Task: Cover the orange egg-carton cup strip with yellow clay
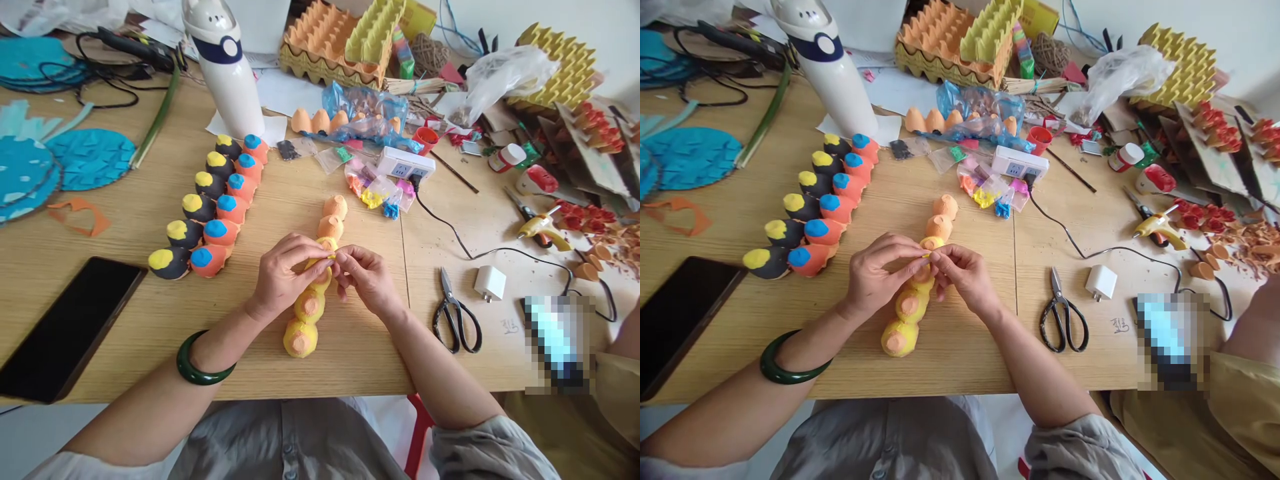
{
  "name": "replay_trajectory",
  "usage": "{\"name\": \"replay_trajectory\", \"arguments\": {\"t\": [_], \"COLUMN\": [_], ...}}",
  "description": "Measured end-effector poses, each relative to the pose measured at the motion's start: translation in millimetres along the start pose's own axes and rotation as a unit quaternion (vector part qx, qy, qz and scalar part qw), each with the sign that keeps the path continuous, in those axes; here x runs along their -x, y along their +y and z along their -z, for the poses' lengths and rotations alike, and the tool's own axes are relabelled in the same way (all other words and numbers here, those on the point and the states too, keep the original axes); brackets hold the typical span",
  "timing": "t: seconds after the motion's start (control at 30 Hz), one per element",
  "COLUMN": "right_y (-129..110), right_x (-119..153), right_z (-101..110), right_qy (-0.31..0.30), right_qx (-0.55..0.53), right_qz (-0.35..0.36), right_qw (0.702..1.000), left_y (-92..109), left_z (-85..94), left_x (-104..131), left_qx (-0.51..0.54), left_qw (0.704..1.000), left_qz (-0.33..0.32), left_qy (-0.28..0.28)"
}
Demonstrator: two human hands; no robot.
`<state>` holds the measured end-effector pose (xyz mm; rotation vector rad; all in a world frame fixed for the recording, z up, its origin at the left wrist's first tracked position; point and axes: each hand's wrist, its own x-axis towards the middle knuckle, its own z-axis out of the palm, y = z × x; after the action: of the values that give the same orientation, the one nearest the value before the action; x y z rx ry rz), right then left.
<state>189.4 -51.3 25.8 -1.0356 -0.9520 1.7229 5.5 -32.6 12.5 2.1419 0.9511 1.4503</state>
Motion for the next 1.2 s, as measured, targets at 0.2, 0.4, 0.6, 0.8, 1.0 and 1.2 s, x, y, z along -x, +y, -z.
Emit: {"name": "replay_trajectory", "arguments": {"t": [0.2,0.4,0.6,0.8,1.0,1.2], "right_y": [-0.1,-3.3,-2.1,-2.9,-2.0,-3.3], "right_x": [-0.4,0.7,-0.8,0.0,-1.4,-1.7], "right_z": [1.4,0.0,2.5,1.6,3.1,2.9], "right_qy": [-0.006,-0.008,-0.017,-0.028,-0.037,-0.042], "right_qx": [-0.012,-0.024,-0.033,-0.028,-0.043,-0.043], "right_qz": [0.0,-0.013,-0.028,-0.03,-0.036,-0.042], "right_qw": [1.0,1.0,0.999,0.999,0.998,0.997], "left_y": [-0.8,0.0,0.6,1.1,0.5,1.1], "left_z": [0.2,0.4,2.7,1.6,-0.4,1.6], "left_x": [0.1,-0.6,0.7,0.1,0.1,-0.6], "left_qx": [0.011,0.01,0.03,0.0,0.033,0.018], "left_qw": [1.0,1.0,0.997,0.999,0.998,0.999], "left_qz": [0.008,0.028,0.063,0.046,0.044,0.034], "left_qy": [0.002,0.012,-0.031,-0.001,0.004,-0.008]}}
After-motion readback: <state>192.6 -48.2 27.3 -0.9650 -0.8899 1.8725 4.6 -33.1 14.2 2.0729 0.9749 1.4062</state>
